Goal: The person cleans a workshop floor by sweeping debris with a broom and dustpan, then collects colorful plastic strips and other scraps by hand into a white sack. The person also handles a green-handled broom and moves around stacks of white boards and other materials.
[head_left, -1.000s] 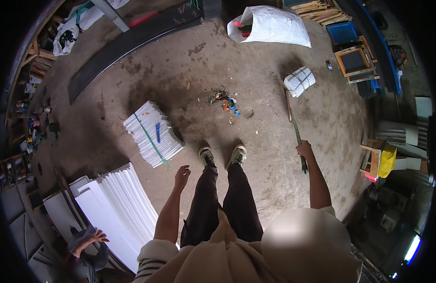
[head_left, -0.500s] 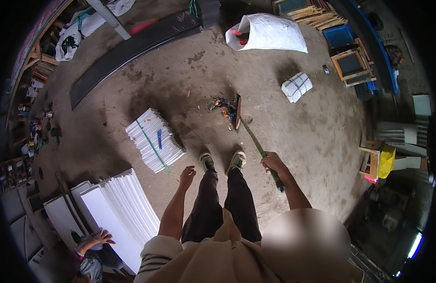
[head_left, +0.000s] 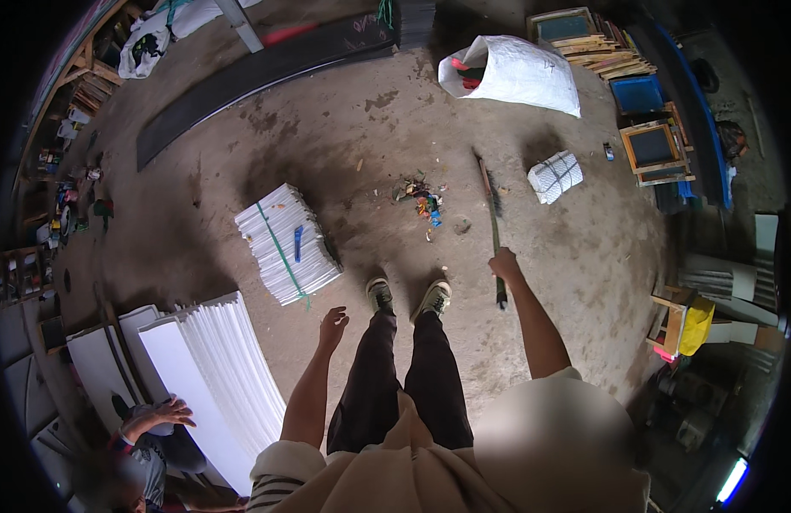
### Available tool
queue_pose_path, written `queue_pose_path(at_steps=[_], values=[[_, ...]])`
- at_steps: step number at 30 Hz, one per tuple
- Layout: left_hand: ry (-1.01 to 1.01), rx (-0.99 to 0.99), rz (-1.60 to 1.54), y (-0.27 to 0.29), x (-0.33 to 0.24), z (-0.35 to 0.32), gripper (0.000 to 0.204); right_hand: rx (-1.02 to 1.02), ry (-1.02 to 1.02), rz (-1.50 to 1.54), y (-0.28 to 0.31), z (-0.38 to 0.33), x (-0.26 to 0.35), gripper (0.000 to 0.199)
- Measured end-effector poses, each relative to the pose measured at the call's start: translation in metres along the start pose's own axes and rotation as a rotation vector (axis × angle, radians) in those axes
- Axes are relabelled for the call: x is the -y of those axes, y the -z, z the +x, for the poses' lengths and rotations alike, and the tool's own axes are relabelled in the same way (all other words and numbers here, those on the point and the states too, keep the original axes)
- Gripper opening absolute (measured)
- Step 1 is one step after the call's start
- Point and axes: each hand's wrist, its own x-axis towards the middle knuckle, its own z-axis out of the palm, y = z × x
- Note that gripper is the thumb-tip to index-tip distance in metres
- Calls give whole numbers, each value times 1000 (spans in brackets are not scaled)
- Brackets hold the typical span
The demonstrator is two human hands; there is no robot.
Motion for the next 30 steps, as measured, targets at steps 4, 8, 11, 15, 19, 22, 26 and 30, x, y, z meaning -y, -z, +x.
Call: queue_pose_path(at_steps=[4, 8, 11, 15, 19, 22, 26, 30], values=[[84, 3, -47, 0, 19, -11, 33, 209, 154, 8, -19, -64, 29, 23], [22, -41, -123, -5, 5, -11, 34, 348, 57, 35, 34, -98, 45, 43], [12, -71, -154, -4, -3, -5, 33, 230, 73, -123, 64, -105, 38, 58], [-26, -94, -91, 3, 5, -2, 34, 54, 149, -270, 77, -37, 18, 36], [-18, -96, -130, -1, 3, -14, 33, -47, 26, -226, 64, 24, -10, 19], [-26, -96, -116, -13, 14, -26, 33, 97, 97, -311, 53, 48, -34, 20], [103, -111, -112, -24, 24, -57, 31, 157, 142, -181, 24, 1, -51, 34], [150, -80, -128, -53, 8, -62, 32, 285, 217, -200, 39, -76, -51, 48]])
